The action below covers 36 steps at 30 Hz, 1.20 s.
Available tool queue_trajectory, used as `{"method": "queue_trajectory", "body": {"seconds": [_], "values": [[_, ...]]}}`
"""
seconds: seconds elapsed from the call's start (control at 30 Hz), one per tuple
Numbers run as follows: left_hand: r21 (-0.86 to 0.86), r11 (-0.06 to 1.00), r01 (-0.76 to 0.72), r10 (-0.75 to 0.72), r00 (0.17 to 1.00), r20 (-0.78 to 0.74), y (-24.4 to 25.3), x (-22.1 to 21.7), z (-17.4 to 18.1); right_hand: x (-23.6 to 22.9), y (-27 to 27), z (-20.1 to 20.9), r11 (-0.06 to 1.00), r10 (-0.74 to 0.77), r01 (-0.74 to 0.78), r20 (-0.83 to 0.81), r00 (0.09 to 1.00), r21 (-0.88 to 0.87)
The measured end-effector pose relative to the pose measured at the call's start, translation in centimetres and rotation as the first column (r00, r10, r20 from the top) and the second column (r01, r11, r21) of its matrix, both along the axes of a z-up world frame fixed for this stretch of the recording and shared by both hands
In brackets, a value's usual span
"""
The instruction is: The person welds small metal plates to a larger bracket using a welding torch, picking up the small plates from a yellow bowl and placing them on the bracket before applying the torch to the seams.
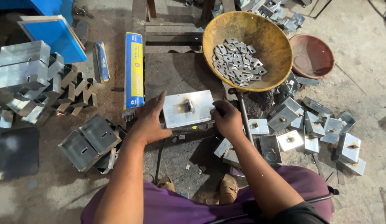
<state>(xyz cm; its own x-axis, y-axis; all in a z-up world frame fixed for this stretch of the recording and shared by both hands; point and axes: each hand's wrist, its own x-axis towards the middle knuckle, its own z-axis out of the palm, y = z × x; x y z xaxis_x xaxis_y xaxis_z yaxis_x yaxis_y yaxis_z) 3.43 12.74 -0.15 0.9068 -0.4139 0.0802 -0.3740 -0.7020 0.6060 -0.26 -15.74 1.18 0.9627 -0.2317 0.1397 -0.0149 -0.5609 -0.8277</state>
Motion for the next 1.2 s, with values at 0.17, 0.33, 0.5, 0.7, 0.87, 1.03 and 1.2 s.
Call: {"method": "queue_trajectory", "body": {"seconds": [0.17, 0.33, 0.5, 0.7, 0.87, 1.03, 1.2], "values": [[0.269, 0.962, -0.052, 0.106, 0.976, -0.191, 0.2, 0.7, 0.7, -0.1, 0.3, -0.8, 0.994, 0.085, -0.084, -0.001, 0.996, 0.074], [0.301, 0.953, -0.047, 0.122, 0.964, -0.237, 0.1, 0.7, 1.5, 0.7, -0.8, -0.9, 0.982, 0.177, -0.173, -0.04, 0.983, 0.079], [0.322, 0.947, -0.008, 0.09, 0.967, -0.239, 0.5, 0.8, 1.2, 1.9, -3.7, 0.3, 0.983, 0.151, -0.156, 0.053, 0.987, 0.101], [0.004, 0.999, -0.036, 0.036, 0.999, 0.006, 1.6, 1.3, 1.1, 8.9, -9.8, 2.6, 0.997, -0.021, 0.036, 0.197, 0.98, -0.074], [-0.192, 0.978, -0.082, 0.135, 0.95, 0.281, 1.1, 0.9, 2.0, 15.7, -12.1, 0.6, 0.936, 0.139, -0.103, 0.085, 0.987, -0.338], [-0.233, 0.971, -0.049, 0.137, 0.916, 0.378, 0.5, 1.3, 2.4, 18.0, -11.9, -1.1, 0.843, 0.264, -0.276, -0.091, 0.96, -0.461], [-0.235, 0.972, -0.021, 0.12, 0.901, 0.416, 0.5, 1.2, 2.6, 17.7, -11.5, -1.0, 0.945, 0.031, -0.096, -0.204, 0.978, -0.312]]}}
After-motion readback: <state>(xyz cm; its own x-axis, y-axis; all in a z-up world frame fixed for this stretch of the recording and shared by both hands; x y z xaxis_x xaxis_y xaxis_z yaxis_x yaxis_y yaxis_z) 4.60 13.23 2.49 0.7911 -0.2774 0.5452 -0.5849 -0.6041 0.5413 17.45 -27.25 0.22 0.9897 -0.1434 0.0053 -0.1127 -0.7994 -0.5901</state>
